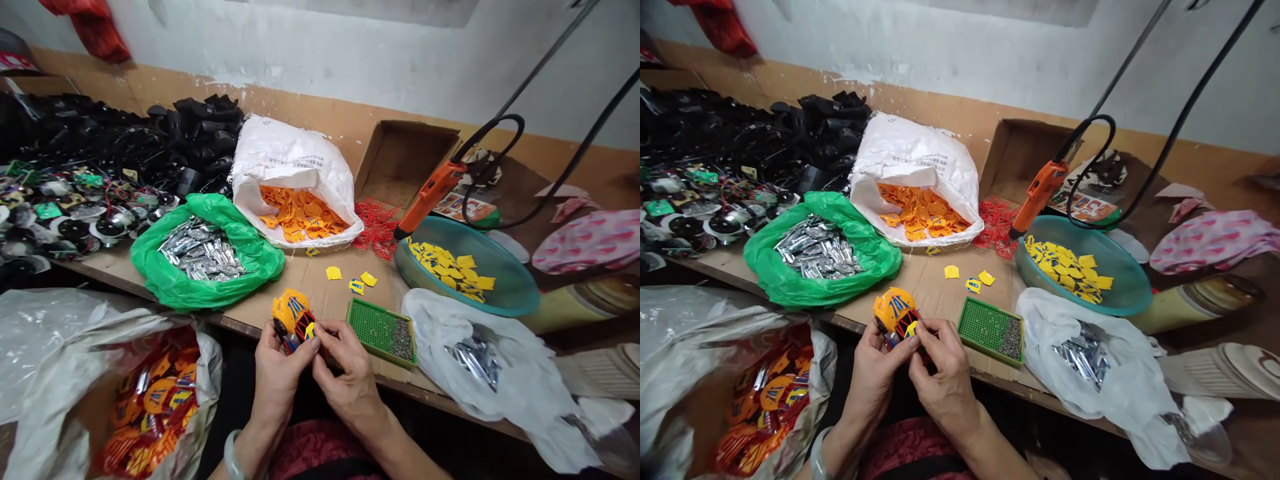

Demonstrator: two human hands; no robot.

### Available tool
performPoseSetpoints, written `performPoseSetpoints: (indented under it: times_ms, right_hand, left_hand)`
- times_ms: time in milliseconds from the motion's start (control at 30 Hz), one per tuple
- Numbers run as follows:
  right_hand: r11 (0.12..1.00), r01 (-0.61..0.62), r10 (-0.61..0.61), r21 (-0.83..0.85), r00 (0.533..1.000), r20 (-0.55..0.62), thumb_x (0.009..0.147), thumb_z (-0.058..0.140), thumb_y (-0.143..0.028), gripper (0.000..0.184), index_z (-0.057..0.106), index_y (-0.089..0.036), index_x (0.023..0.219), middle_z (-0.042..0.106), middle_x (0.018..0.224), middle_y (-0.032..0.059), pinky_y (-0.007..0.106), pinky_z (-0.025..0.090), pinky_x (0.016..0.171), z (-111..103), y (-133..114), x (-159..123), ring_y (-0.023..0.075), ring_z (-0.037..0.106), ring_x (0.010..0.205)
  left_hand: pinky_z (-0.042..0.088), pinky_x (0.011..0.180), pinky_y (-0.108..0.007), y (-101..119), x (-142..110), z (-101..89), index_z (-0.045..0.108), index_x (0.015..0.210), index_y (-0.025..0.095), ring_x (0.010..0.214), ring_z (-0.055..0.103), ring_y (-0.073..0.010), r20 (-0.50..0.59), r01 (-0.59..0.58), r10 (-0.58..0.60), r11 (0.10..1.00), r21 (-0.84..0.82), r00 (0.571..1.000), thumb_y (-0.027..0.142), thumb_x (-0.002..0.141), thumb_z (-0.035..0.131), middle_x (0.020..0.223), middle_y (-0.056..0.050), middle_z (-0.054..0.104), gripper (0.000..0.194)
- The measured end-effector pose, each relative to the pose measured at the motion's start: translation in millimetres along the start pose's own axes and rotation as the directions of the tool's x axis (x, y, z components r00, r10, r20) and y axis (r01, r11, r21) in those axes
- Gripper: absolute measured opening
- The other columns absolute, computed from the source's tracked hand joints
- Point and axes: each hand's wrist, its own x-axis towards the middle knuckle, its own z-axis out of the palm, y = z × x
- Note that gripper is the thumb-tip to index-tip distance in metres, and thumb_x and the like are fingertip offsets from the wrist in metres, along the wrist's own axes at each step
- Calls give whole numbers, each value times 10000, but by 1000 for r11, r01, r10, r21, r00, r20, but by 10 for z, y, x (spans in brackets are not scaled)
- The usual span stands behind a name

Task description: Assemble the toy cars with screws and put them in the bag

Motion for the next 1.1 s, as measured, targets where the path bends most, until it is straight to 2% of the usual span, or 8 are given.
performPoseSetpoints:
  times_ms: [233,367,500,733,967,1033,1100]
  right_hand:
    - [1000,11,-11,-2,1000,3,850,596,-76,410,735,-244,1199,734,1062,97,379,616,845,-8,45,13,240,711,964]
    - [999,37,-37,-6,999,-1,854,629,-79,373,728,-235,1179,759,1062,92,385,612,852,-16,89,26,241,716,954]
    - [999,13,-13,-34,1000,-15,839,631,-77,392,697,-226,1196,766,1016,79,384,615,819,-26,82,39,237,712,893]
    - [999,-4,4,-39,1000,-5,813,660,-67,392,681,-203,1180,760,1000,78,337,610,761,-15,62,5,221,702,847]
    - [1000,-2,2,12,1000,-11,820,664,-65,330,736,-205,1110,778,1027,90,359,602,840,-57,149,62,232,725,918]
    - [996,-46,46,70,999,-2,826,658,-81,320,762,-207,1102,782,1052,97,358,604,851,-77,182,67,236,734,942]
    - [977,-142,142,156,990,16,842,651,-113,308,781,-211,1104,784,1062,100,349,612,827,-94,200,61,235,742,934]
  left_hand:
    - [566,784,-289,18,42,0,636,1078,158,843,712,-187,-21,-27,27,999,20,999,269,629,915,964,-48,763,540]
    - [572,796,-295,25,57,-4,614,1113,163,853,712,-180,17,-22,22,1000,7,1000,256,658,901,994,-50,762,546]
    - [573,799,-293,30,58,-11,606,1123,167,853,707,-175,42,-15,14,999,35,999,244,666,894,995,-44,763,545]
    - [565,779,-291,15,71,-35,635,1072,157,843,707,-193,-15,-25,26,997,80,1000,230,637,899,960,-46,766,514]
    - [538,899,-298,-45,131,-69,645,1114,169,955,694,-188,160,36,-21,995,-91,987,304,736,869,1060,-62,762,460]
    - [529,908,-291,-46,145,-83,651,1102,166,969,682,-184,174,25,-11,997,-79,985,314,759,853,1056,-60,756,425]
    - [529,895,-288,-31,146,-91,655,1090,165,957,676,-185,163,17,-10,999,-45,987,321,756,856,1039,-57,754,420]
